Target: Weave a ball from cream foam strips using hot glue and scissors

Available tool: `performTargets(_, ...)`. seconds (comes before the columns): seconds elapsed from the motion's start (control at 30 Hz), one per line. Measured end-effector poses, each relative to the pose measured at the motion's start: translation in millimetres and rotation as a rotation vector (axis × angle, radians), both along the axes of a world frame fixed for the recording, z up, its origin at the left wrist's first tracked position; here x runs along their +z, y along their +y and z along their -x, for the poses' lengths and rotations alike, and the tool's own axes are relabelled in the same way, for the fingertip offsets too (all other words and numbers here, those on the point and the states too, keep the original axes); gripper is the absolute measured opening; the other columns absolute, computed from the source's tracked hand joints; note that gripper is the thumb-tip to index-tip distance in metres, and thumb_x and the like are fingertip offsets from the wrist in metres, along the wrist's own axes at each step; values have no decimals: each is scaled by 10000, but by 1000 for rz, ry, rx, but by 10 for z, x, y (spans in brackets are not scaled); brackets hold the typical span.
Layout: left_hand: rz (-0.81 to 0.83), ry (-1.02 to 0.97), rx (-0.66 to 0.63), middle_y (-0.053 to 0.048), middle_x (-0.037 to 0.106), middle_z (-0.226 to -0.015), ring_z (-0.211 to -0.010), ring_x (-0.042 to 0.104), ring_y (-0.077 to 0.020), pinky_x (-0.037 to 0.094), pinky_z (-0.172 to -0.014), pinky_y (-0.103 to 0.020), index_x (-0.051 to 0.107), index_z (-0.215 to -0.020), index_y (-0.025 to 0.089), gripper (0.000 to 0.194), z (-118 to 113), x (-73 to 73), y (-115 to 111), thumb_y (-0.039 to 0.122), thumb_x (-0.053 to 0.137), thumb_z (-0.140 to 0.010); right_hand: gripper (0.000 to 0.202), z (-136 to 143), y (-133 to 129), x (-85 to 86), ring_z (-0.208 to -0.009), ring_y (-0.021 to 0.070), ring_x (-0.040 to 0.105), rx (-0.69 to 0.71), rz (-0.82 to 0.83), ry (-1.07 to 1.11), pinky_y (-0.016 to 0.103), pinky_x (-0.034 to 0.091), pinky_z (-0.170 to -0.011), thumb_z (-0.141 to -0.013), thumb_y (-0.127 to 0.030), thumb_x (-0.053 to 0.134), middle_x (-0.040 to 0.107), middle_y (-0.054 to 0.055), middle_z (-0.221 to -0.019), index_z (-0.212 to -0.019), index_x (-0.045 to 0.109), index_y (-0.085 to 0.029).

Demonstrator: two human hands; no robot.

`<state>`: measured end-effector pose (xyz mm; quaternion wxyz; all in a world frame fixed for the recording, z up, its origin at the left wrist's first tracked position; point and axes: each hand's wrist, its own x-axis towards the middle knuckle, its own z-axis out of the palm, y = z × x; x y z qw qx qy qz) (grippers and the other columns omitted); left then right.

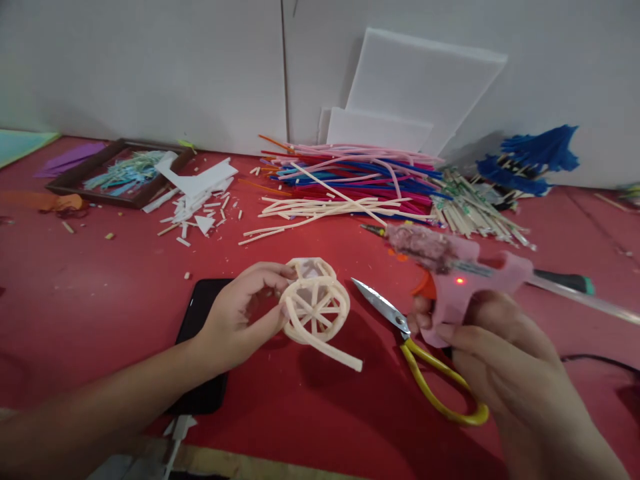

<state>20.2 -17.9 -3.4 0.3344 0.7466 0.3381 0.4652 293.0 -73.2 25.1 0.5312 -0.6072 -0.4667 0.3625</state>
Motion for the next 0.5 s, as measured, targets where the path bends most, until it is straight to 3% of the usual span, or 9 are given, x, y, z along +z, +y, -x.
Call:
performTargets(0.1,43,-21,-5,-107,735,-1027,-988,715,-192,583,-826,-297,642,-910,192,68,-2,-25,20,258,638,-897,338,-11,50,23,-664,191,643,-8,138,204,338,587,-616,-539,-360,878,683,26,-791,-801,676,-291)
performTargets(0.27,73,-36,-22,-111,731,-1053,-1020,711,-199,574,-860,-312,637,-916,190,82,0,-32,27,270,632,-901,486,-65,124,-25,-718,169,655,-53,158,177,268,582,-600,-401,-319,912,685,21,-834,-817,665,-263)
performTargets(0.37,57,-23,-36,-108,737,-1034,-1004,716,-202,575,-847,-314,624,-911,188,82,8,-18,15,270,630,-904,501,-177,232,-138,-698,163,661,-110,101,110,257,589,-588,-397,-384,900,680,10,-801,-803,635,-262)
performTargets(0.5,-5,25,-38,-102,743,-1009,-985,718,-205,574,-850,-318,618,-928,188,81,18,12,-8,265,637,-910,483,-427,415,-277,-625,162,654,-122,49,-32,266,592,-562,-480,-531,857,648,12,-696,-632,494,-251)
